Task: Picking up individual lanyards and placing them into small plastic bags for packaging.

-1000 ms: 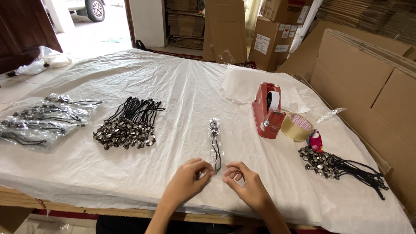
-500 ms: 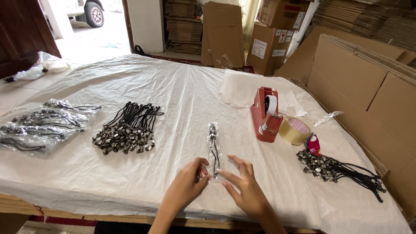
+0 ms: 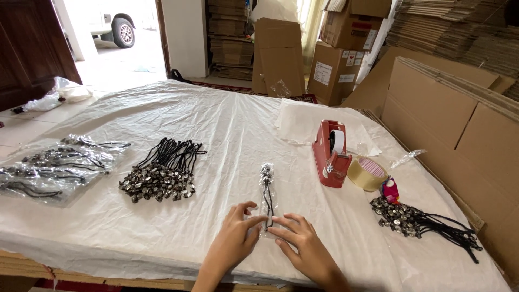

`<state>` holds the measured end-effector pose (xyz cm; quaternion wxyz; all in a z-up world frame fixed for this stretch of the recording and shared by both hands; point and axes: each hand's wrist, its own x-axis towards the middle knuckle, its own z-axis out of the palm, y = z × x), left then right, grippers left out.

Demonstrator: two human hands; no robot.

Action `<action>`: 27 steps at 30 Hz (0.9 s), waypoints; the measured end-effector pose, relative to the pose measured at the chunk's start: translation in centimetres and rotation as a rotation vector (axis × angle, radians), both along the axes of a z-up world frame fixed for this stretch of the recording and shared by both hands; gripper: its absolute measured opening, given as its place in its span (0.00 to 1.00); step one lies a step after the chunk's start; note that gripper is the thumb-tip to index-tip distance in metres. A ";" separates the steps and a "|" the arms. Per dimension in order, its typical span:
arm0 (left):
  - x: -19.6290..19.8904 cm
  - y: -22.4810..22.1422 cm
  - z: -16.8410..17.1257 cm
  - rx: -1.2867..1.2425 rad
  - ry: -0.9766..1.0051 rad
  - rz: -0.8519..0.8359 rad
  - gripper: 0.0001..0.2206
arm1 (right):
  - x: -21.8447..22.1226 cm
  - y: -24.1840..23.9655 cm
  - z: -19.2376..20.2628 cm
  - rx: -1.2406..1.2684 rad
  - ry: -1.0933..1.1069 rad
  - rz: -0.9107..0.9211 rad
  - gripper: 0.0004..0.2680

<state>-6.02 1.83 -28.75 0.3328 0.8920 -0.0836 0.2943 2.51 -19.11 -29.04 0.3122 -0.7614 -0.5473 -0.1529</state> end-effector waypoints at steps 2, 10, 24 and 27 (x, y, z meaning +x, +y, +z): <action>0.1 0.0 -0.3 0.033 -0.012 0.033 0.14 | 0.0 0.0 -0.1 0.009 0.017 0.004 0.12; 0.5 0.2 -0.8 0.144 0.008 0.061 0.16 | 0.0 0.1 0.1 0.006 0.020 0.010 0.11; 1.3 0.5 -2.0 0.229 0.008 0.061 0.15 | -0.5 0.1 0.5 0.006 0.097 0.007 0.11; 1.3 0.4 -1.5 0.332 0.045 0.062 0.16 | -0.3 0.2 0.5 0.001 0.067 0.012 0.11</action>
